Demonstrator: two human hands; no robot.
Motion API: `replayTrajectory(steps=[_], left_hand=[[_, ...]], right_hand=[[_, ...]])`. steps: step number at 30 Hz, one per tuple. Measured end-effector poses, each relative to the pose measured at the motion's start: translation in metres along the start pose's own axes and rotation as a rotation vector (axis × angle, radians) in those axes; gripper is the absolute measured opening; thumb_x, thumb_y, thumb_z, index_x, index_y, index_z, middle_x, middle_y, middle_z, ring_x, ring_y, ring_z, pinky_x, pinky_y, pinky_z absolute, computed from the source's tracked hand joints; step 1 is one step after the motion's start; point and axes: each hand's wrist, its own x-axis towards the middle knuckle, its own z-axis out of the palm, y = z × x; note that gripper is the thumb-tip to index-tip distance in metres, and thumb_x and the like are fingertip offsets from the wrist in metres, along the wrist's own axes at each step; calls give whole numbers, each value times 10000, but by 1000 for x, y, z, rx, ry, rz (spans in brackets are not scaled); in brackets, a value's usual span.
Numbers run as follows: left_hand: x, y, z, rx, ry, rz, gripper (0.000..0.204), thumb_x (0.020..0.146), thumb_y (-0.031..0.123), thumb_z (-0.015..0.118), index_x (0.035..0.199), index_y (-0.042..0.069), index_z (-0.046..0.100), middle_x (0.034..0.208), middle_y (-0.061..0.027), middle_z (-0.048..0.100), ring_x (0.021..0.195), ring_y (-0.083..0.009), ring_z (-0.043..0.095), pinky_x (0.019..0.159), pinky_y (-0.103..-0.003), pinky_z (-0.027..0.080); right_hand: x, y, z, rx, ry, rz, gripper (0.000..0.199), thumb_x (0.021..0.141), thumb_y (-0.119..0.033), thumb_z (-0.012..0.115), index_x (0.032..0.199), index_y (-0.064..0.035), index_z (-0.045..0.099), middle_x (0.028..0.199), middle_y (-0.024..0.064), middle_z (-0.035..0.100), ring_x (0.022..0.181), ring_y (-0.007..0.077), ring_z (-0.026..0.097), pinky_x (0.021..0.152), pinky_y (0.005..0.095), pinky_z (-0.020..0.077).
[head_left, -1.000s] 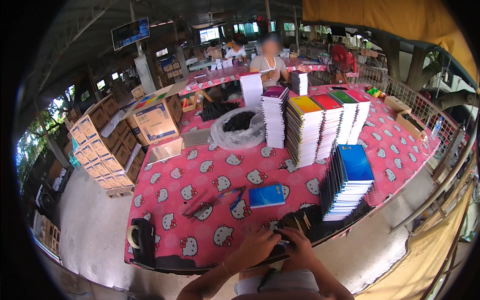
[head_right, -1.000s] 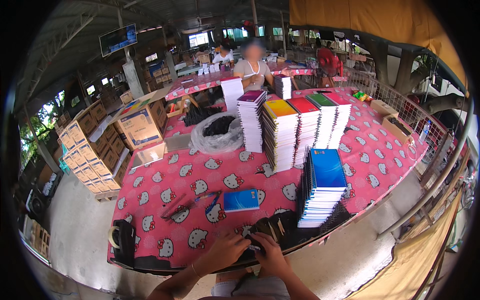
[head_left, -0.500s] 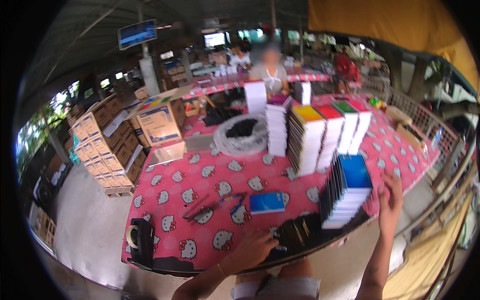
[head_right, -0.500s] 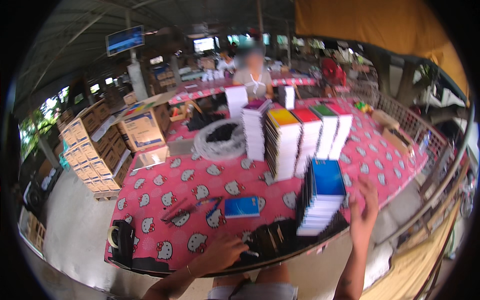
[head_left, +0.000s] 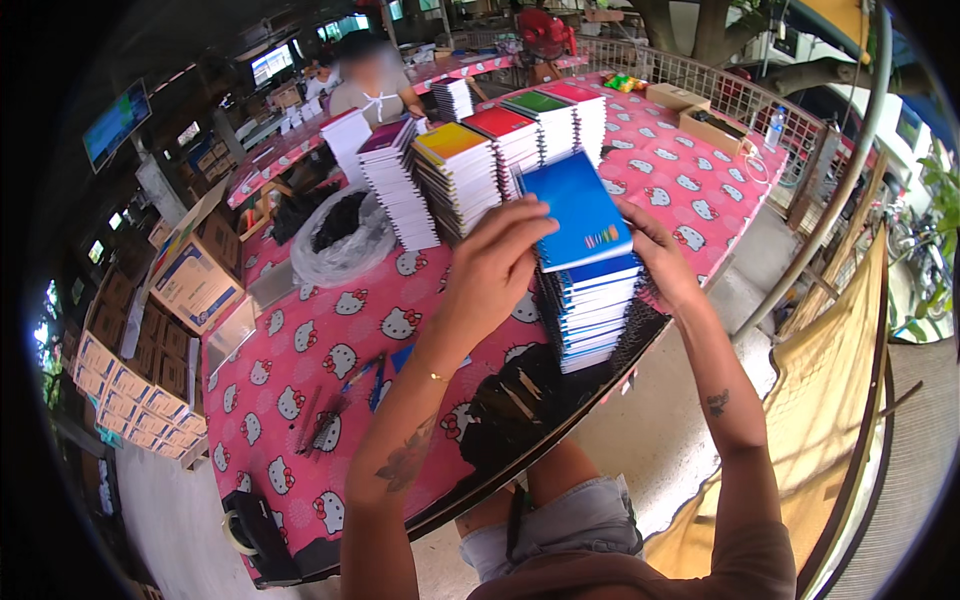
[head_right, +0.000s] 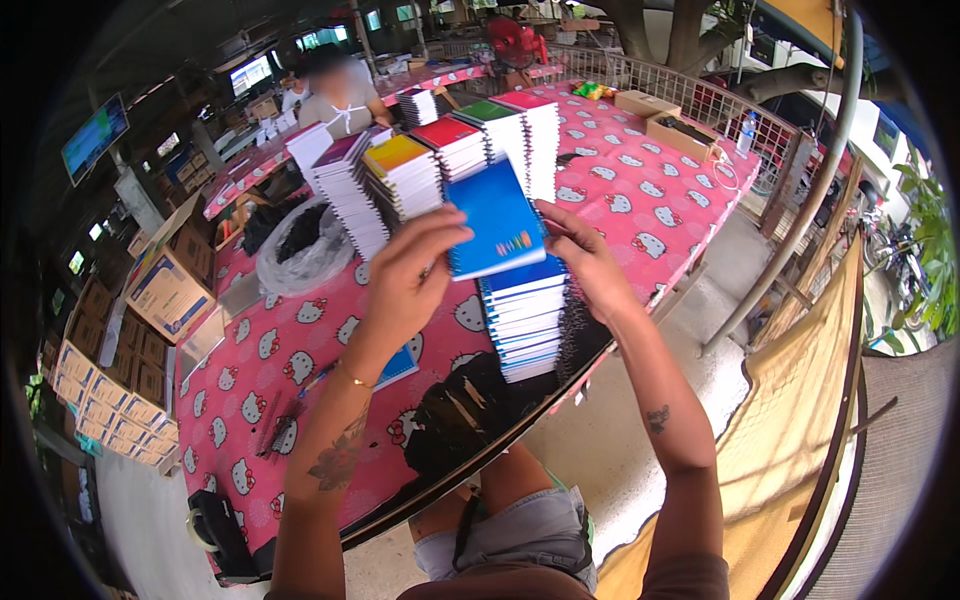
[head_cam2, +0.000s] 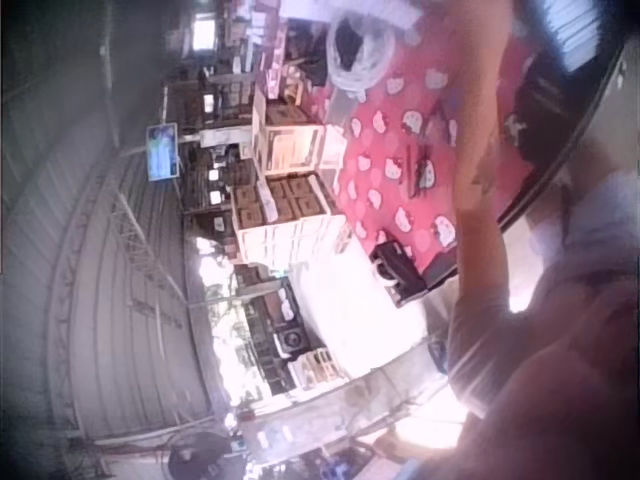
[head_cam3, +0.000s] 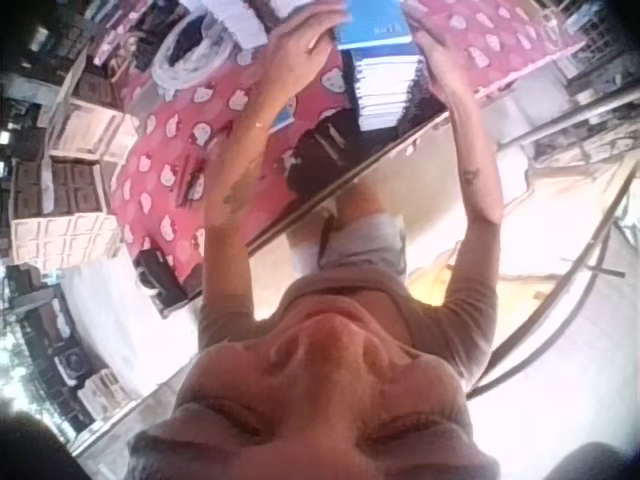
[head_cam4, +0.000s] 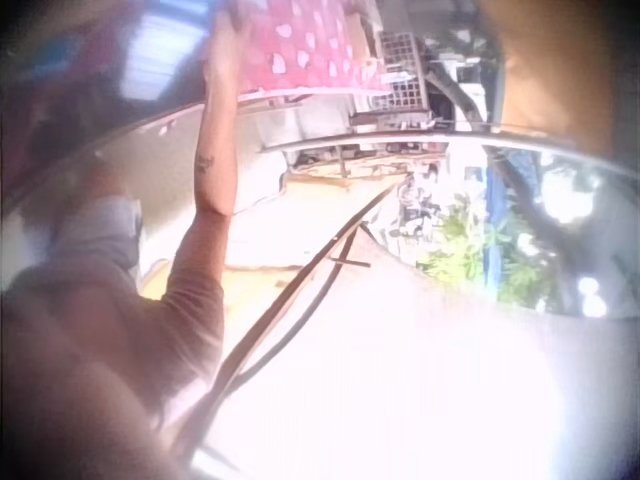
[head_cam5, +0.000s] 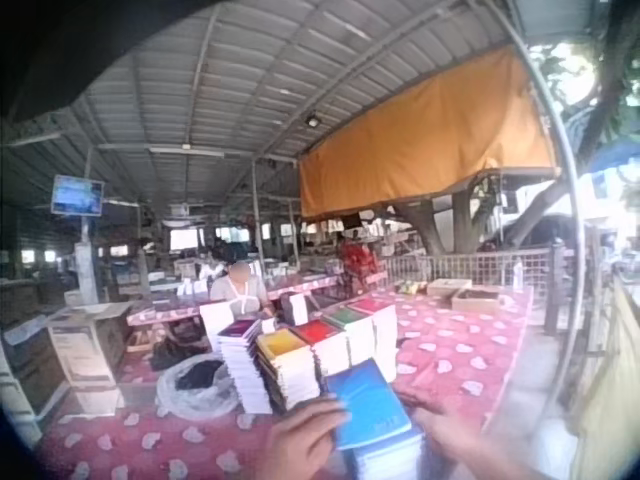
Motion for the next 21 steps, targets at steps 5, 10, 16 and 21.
replayTrajectory(steps=[5,10,16,21], left_hand=[[-24,-23,23,-2,-108,-73,379,809,-174,541,1109,-3,699,1226,-169,678,1200,-325,643,935,-361,546],[-26,-8,13,17,-101,-104,555,817,-173,491,1313,34,632,1494,-177,495,1372,-353,499,984,-353,510],[-177,-13,-70,491,-304,-432,409,872,74,692,1278,61,640,1286,-169,607,1122,-348,610,961,-432,517],[-283,-32,-63,763,-401,-311,370,862,91,675,1228,48,648,1171,-116,649,1068,-279,625,841,-362,569]], right_hand=[[-1,0,16,38,2,2,562,914,-165,509,1457,-19,486,1343,158,588,1213,223,566,1051,338,431],[2,11,5,-37,73,1,652,1001,-450,487,1522,-62,427,1522,161,451,1394,263,417,1189,387,249],[-70,1,-6,-257,498,-533,596,1036,-414,476,1471,-9,427,1496,168,481,1358,293,481,1124,463,359],[-170,-1,83,-241,69,-923,489,996,-486,564,1238,-61,577,1181,203,546,1038,324,616,919,515,531]])
